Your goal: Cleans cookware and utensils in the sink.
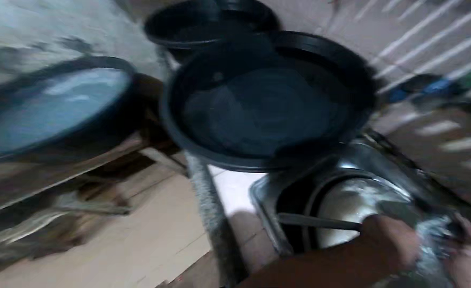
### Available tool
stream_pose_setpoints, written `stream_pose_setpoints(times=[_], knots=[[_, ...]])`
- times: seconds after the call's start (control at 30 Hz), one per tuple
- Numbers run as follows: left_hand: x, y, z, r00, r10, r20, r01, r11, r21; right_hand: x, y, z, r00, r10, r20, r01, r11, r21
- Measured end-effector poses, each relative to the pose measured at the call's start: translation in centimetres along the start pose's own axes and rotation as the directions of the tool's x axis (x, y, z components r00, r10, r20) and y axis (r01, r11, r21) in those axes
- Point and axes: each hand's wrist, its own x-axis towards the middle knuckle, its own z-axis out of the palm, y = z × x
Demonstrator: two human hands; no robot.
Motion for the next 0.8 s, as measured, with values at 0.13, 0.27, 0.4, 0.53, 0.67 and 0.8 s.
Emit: stream_pose_setpoints(times=[0.13,0.27,0.4,0.53,0.67,0.8], knots=[[1.4,0.8,-1.2,0.988,-0.103,0.116,0.097,0.994,0.057,-1.2,-3.1,1.5,0.753,0.639,0.154,-0.510,0.421,0.750],[1.7,0.0,-0.6,0.991,-0.109,0.076,0.108,0.994,0.017,-2.0,-3.7,2.7,0.692,0.467,0.551,-0.442,-0.330,0.834],[1.8,-1.4,-0.3,0.994,-0.069,0.090,0.062,0.995,0.079,-1.5,-3.2,2.5,0.613,0.568,0.550,-0.532,-0.218,0.818],[1.2,-1.6,-0.1,0.992,-0.041,0.120,0.026,0.991,0.129,-0.8,-2.1,2.4,0.699,0.636,0.326,-0.615,0.301,0.729],[0.5,-1.9,-0.4,0.989,-0.061,0.135,0.043,0.991,0.131,-0.6,-0.9,2.0,0.783,0.601,0.157,-0.577,0.611,0.541],[0.8,-1.9,-1.0,0.989,-0.105,0.104,0.092,0.988,0.123,-1.1,-2.4,1.6,0.715,0.551,0.430,-0.578,0.120,0.807]])
